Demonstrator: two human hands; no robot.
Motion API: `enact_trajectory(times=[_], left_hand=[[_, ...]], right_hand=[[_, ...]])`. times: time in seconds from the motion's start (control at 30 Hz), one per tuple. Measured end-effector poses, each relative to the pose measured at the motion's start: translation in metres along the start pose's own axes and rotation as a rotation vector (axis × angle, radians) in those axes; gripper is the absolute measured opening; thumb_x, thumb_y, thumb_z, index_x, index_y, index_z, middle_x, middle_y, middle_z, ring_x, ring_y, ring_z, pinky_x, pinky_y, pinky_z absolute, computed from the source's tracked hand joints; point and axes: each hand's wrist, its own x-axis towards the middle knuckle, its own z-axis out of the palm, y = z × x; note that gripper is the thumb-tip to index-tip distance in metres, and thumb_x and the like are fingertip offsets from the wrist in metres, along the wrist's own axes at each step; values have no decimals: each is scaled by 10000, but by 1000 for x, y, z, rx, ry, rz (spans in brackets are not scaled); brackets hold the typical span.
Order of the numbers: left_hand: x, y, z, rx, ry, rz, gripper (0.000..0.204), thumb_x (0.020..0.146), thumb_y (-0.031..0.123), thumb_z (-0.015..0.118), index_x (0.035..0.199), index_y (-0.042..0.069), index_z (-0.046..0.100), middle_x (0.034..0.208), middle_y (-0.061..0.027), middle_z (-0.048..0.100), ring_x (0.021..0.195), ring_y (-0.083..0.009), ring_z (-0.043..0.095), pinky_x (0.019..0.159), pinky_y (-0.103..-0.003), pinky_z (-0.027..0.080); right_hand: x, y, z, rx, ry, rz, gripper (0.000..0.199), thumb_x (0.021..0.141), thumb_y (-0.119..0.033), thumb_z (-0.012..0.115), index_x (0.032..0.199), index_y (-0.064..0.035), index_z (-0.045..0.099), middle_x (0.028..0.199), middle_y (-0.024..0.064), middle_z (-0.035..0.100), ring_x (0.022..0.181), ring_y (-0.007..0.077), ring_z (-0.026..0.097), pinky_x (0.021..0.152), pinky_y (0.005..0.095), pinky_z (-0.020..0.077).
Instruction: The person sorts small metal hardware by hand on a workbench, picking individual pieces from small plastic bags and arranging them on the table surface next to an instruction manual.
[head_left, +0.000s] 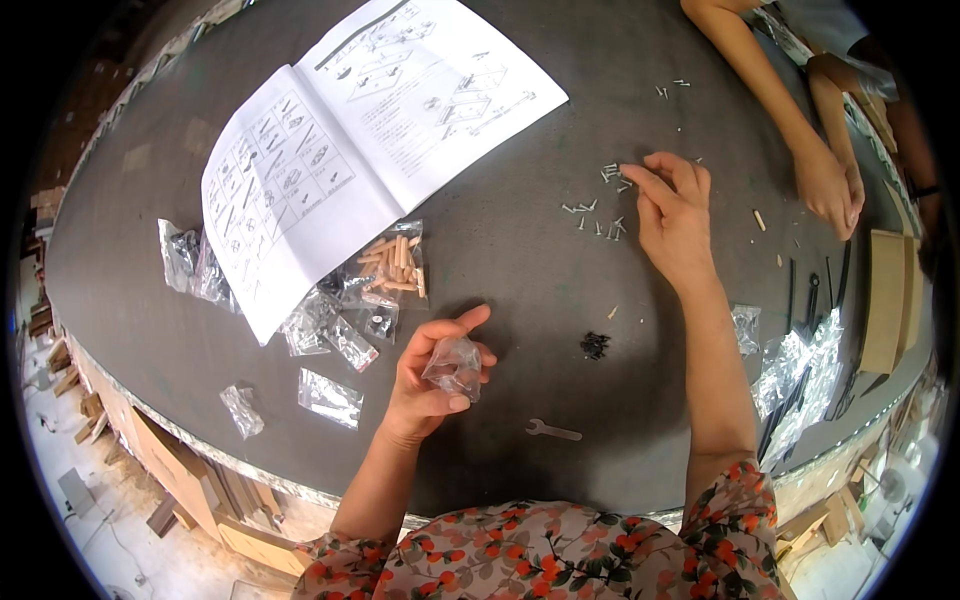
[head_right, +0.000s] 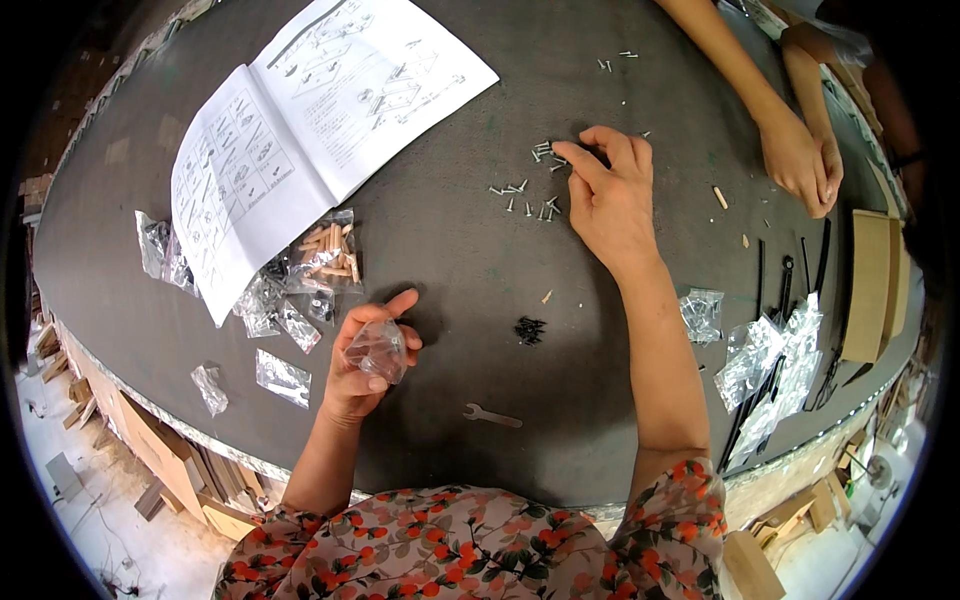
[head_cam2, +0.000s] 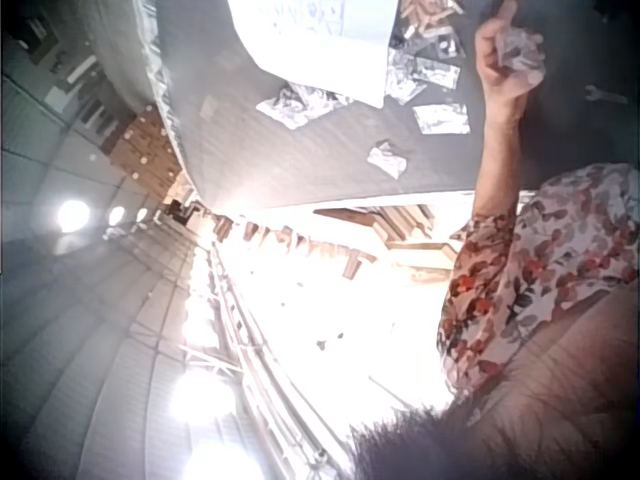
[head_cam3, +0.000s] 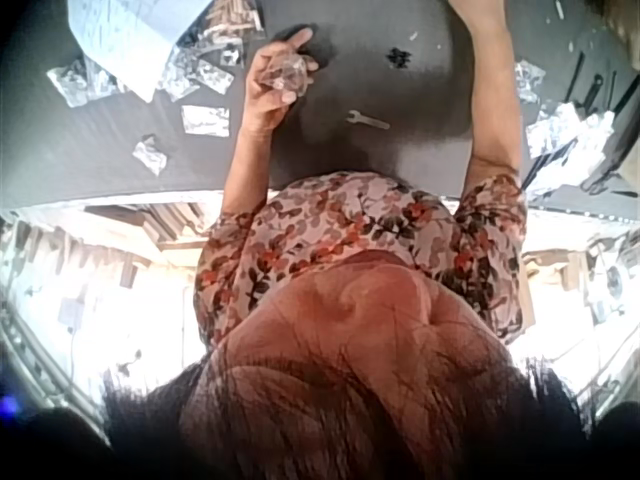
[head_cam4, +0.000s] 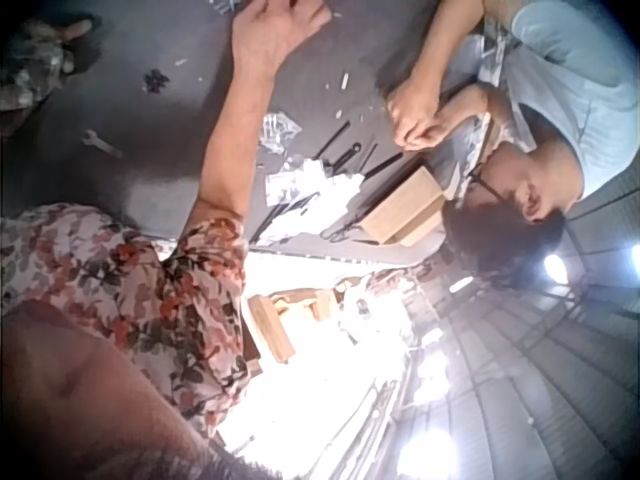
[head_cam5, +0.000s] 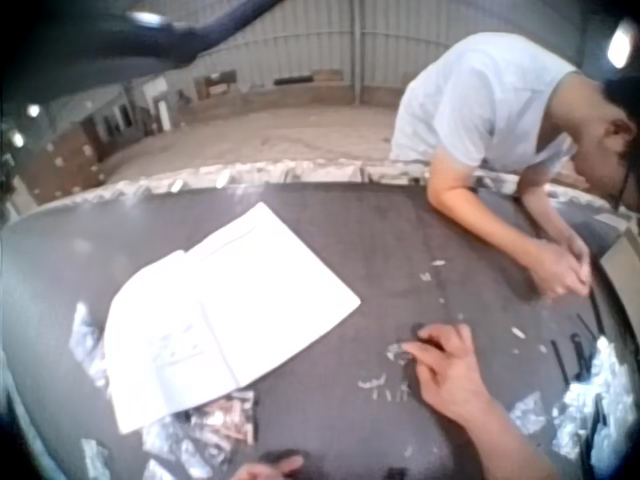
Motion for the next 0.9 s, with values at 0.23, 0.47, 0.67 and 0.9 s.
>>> enact_trajectory(times=[0.23, 0.47, 0.67, 0.9], left_hand=[[1, 0, -1, 15, -4, 0, 664, 530, 35, 737, 1141, 51, 479, 1309, -214, 387, 961, -231, 576, 778, -315, 503], [1, 0, 0, 19, 1, -2, 663, 534, 38, 737, 1144, 54, 478, 1310, -212, 386, 961, -228, 575, 780, -312, 503], [1, 0, 0, 13, -14, -2, 665, 540, 37, 735, 1151, 55, 472, 1314, -210, 380, 969, -226, 570, 784, -314, 504], [-1, -1, 0, 38, 1, 10, 652, 550, 39, 714, 1151, 48, 463, 1313, -231, 367, 964, -246, 567, 777, -325, 498]], right_hand=[[-1, -2, -4, 3, 2, -5, 284, 660, 38, 576, 891, -102, 664, 979, 69, 542, 896, 259, 473, 779, 352, 428], [0, -8, -1, 19, -15, -35, 300, 665, 36, 575, 905, -121, 663, 991, 67, 538, 909, 249, 468, 784, 340, 429], [4, -7, -2, 60, 5, 18, 321, 675, 36, 563, 933, -128, 659, 1003, 67, 535, 911, 248, 465, 804, 337, 421], [4, -9, -11, 73, 61, 99, 279, 753, -2, 532, 984, -116, 640, 1013, 86, 541, 919, 241, 470, 798, 320, 421]])
